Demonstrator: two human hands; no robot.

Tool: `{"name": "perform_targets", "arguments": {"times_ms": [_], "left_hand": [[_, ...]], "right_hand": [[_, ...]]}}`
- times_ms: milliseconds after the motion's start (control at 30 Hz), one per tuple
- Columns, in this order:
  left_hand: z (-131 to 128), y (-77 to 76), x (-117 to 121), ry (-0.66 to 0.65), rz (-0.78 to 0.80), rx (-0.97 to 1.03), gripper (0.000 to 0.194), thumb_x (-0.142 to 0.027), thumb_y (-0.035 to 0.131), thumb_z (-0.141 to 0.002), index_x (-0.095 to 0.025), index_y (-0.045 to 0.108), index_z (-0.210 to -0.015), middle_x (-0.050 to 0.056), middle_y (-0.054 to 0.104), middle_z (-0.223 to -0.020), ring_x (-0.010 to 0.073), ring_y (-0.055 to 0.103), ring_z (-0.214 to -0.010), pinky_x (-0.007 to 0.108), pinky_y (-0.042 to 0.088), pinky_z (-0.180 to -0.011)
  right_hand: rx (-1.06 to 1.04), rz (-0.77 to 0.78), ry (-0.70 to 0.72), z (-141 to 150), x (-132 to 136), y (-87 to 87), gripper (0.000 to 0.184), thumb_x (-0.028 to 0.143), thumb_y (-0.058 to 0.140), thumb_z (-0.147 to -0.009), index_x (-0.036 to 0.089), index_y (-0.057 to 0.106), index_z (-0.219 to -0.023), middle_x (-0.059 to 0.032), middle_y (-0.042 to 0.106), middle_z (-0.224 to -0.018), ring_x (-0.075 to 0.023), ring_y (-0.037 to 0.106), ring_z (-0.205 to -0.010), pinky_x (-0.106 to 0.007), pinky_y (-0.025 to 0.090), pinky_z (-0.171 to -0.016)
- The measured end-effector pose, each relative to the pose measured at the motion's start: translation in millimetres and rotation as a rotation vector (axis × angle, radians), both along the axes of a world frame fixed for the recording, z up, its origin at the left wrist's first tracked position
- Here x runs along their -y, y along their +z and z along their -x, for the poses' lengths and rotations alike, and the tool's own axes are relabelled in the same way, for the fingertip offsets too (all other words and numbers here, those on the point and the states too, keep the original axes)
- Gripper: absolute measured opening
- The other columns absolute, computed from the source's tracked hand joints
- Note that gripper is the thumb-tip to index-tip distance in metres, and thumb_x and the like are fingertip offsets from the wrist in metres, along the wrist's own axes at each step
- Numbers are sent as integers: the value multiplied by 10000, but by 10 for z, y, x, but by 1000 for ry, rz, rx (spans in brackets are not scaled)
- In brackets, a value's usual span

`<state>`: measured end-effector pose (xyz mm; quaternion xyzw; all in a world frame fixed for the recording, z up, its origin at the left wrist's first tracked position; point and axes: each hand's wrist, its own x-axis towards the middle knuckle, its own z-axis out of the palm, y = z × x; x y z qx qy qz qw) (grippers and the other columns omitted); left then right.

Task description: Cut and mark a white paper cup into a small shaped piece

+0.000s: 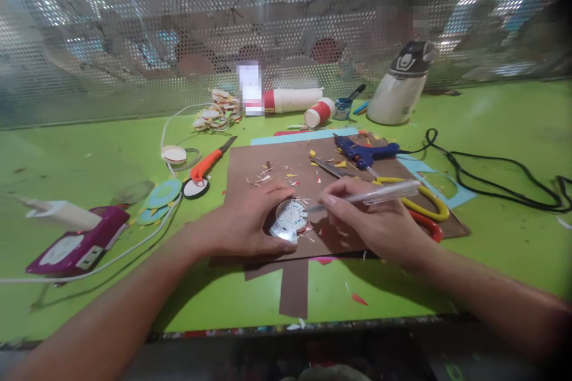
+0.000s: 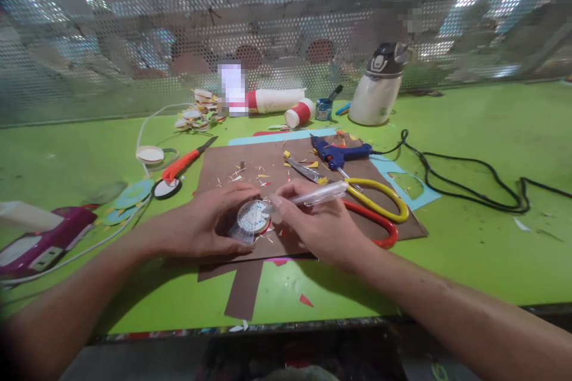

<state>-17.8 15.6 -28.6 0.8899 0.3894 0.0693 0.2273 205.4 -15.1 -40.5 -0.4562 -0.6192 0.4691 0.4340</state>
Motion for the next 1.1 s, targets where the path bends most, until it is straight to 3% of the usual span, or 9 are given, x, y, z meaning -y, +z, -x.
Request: {"name": "perform_targets", "arguments": {"times_ms": [200,400,667,1100], "left_hand": [[8,-18,-17,-11,4,11,764,-492,715,-732,-209,450,-1390,117,434,-1479,321,433,-1333,462,362,-1110],[5,-23,-22,-27,2,16,758,-501,690,-755,-184,432,-1394,131,457,-1452,314,442,-1323,462,370,-1103],[-12,-22,-30,-34,-5,7,785,-484,702,-744,-171,416,-1404,132,451,-1461,308,429,-1338,452,369,-1108],[-12,3,-26,-60,-41,-12,734,-483,689,-762,-162,439,-1373,138,478,-1426,294,466,-1302,434,393,-1084]], "right_hand": [[-67,108,30,50,13,-37,117,344,595,-861,244,584,-801,41,607,-575,-120,571,-468,-224,440,-409],[-38,84,-17,88,6,-80,104,297,600,-868,226,604,-793,34,619,-578,-122,600,-521,-232,492,-480],[-90,180,-19,111,-2,-159,129,316,613,-878,236,598,-779,31,634,-599,-112,604,-550,-199,455,-454],[-6,127,-25,121,23,-112,135,329,597,-867,222,596,-785,31,616,-580,-78,486,-438,-190,371,-384]]}}
